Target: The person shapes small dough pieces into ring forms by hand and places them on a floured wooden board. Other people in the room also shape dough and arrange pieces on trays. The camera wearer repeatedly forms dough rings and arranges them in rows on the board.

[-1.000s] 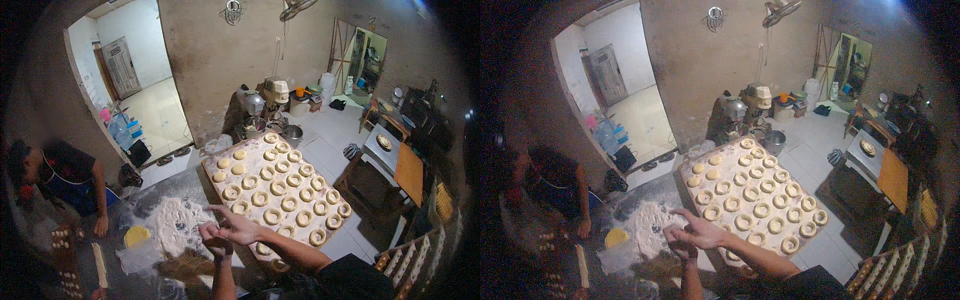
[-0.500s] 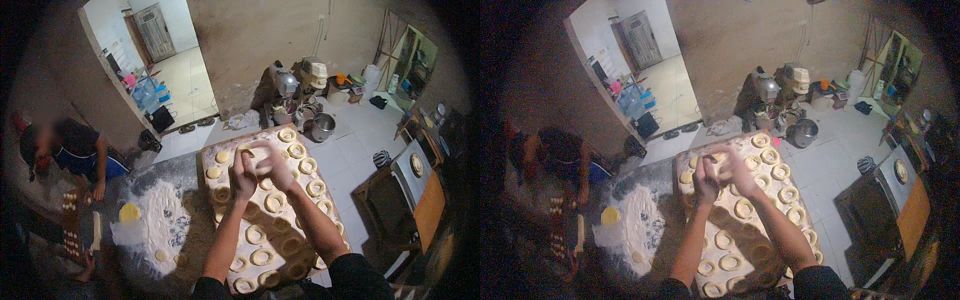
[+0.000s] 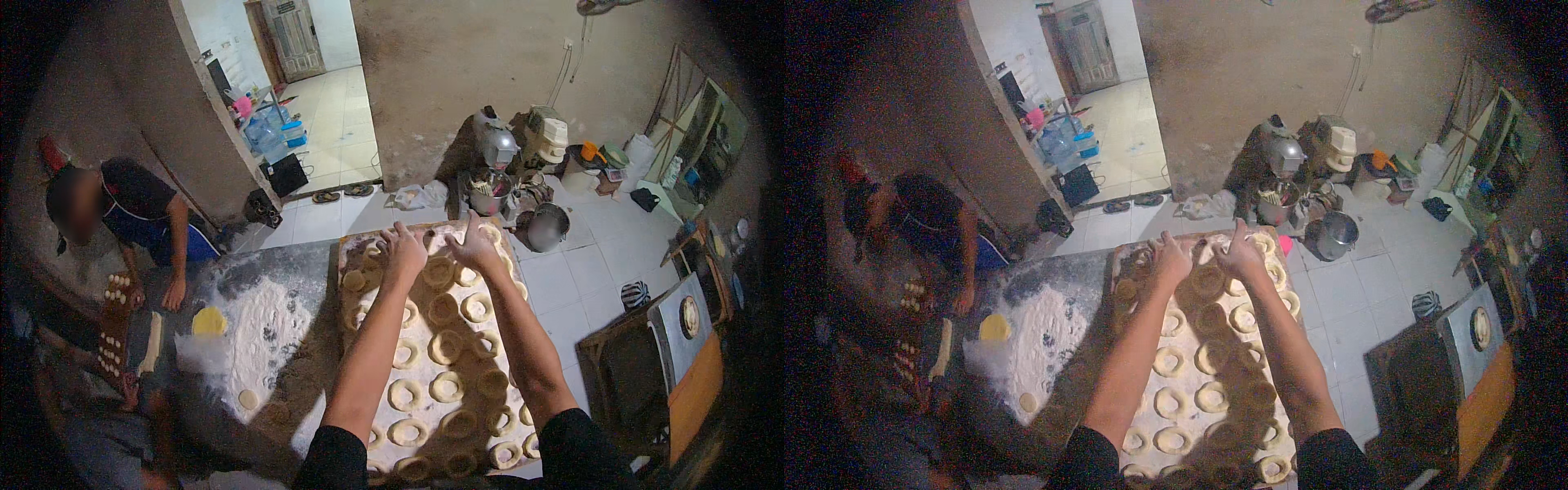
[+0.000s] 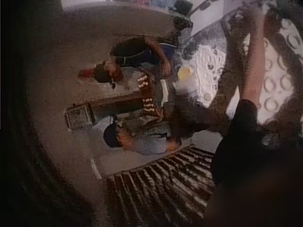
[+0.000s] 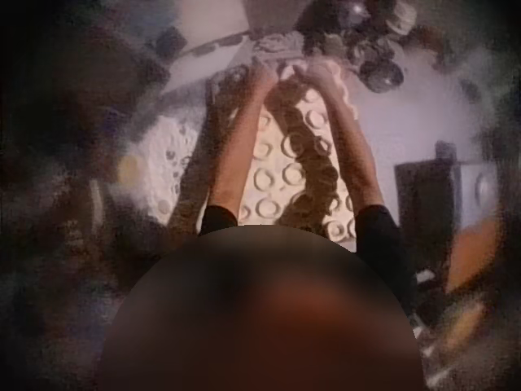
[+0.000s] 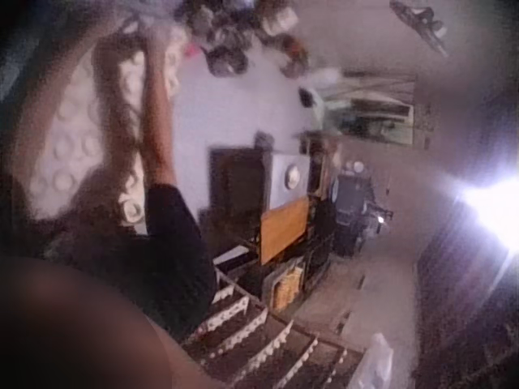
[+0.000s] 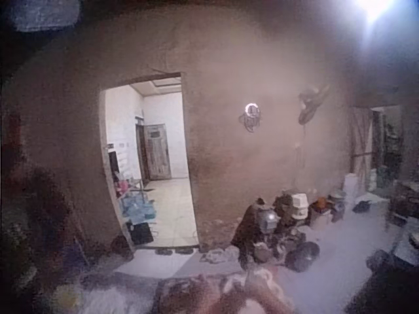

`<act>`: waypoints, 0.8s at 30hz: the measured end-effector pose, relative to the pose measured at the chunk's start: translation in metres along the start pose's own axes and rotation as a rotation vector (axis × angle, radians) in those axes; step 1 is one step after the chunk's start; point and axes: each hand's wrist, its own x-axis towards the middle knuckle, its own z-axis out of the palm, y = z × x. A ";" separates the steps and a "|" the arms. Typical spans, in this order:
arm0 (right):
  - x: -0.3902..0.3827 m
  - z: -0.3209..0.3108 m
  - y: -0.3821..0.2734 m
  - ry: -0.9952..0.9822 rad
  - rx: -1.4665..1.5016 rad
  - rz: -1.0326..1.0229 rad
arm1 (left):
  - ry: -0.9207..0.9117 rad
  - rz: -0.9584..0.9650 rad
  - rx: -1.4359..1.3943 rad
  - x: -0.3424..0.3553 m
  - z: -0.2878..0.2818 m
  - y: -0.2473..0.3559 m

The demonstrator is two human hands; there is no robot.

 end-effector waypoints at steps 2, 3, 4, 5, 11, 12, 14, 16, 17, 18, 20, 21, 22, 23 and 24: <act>-0.003 0.015 0.022 0.016 -0.261 -0.013 | 0.034 0.139 0.244 -0.025 -0.002 0.005; -0.005 0.026 0.035 0.044 -0.393 -0.061 | -0.097 0.105 0.257 -0.036 -0.007 0.018; -0.007 0.040 0.042 0.069 -0.522 -0.130 | -0.135 0.117 0.290 -0.041 -0.006 0.015; -0.014 0.048 0.030 0.173 -0.518 -0.181 | -0.172 0.132 0.317 -0.044 -0.003 0.011; -0.043 0.056 0.016 0.121 -0.481 -0.213 | -0.119 0.163 0.278 -0.047 -0.002 -0.005; -0.046 0.054 0.011 0.132 -0.481 -0.204 | -0.133 0.151 0.292 -0.046 0.000 -0.006; -0.039 0.050 0.015 0.139 -0.471 -0.165 | -0.150 0.139 0.311 -0.044 -0.001 0.003; -0.040 0.054 0.020 0.159 -0.486 -0.161 | -0.175 0.166 0.324 -0.046 -0.006 0.005; -0.035 0.057 0.022 0.151 -0.520 -0.152 | -0.178 0.180 0.333 -0.047 -0.009 0.007; -0.035 0.059 0.024 0.136 -0.496 -0.120 | -0.180 0.192 0.342 -0.049 -0.013 0.009; -0.040 0.050 0.008 0.092 -0.449 -0.077 | -0.140 0.203 0.267 -0.053 -0.020 0.001; -0.041 0.043 0.000 0.072 -0.449 -0.097 | -0.118 0.207 0.229 -0.055 -0.025 -0.003; -0.043 0.036 -0.006 0.049 -0.446 -0.115 | -0.065 0.198 0.229 -0.057 -0.032 -0.008; -0.043 0.032 -0.006 0.034 -0.442 -0.121 | -0.018 0.201 0.229 -0.057 -0.041 -0.014; -0.036 0.040 0.004 0.044 -0.487 -0.145 | 0.028 0.204 0.229 -0.057 -0.049 -0.022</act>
